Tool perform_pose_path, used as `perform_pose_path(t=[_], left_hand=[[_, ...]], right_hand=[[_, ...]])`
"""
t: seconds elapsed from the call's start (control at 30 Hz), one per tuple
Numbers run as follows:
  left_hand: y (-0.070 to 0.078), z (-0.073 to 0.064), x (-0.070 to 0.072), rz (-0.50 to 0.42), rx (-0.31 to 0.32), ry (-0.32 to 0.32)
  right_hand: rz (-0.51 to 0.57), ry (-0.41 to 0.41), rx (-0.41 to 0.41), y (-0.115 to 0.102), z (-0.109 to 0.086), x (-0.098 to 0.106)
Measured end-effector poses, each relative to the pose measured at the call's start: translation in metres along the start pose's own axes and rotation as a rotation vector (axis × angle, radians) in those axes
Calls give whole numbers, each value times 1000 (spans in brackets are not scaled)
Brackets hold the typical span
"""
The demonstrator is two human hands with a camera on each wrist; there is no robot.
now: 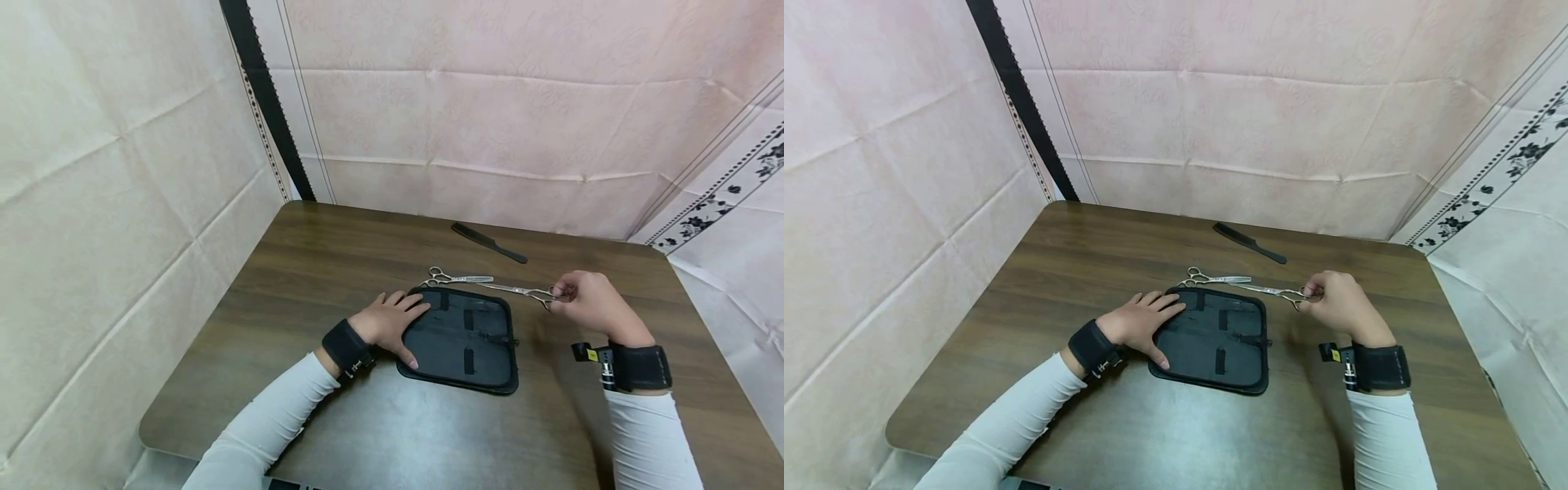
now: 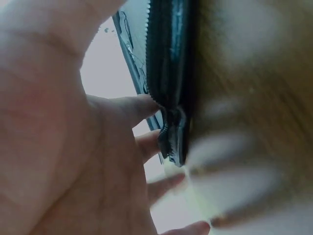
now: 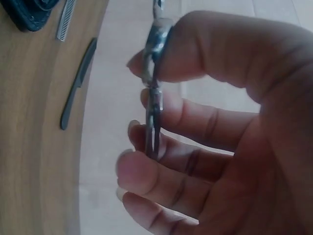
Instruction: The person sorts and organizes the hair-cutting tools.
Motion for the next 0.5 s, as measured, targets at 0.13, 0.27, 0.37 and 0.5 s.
perform_pose_path(t=[0.13,0.27,0.37,0.5], left_hand=[[-1,1,0,0,18,9],[-2,3,0,2,24,9],[-2,4,0,4,27,5],[-3,4,0,6,27,3]], right_hand=[[-1,-29,-5,0,-3,2],[-11,-51,-10,0,-6,6],[-20,-68,-17,0,-9,9],[-19,-109,-31,0,-11,10]])
Point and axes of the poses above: each hand's wrist, its own z-axis towards the middle knuckle, its own x-axis out of the back of the hand, y = z × x, the point moved 2 cm from there along z, towards the middle knuckle, and after that the axes turned 8 degrees about -y, right-handed, at the moved point
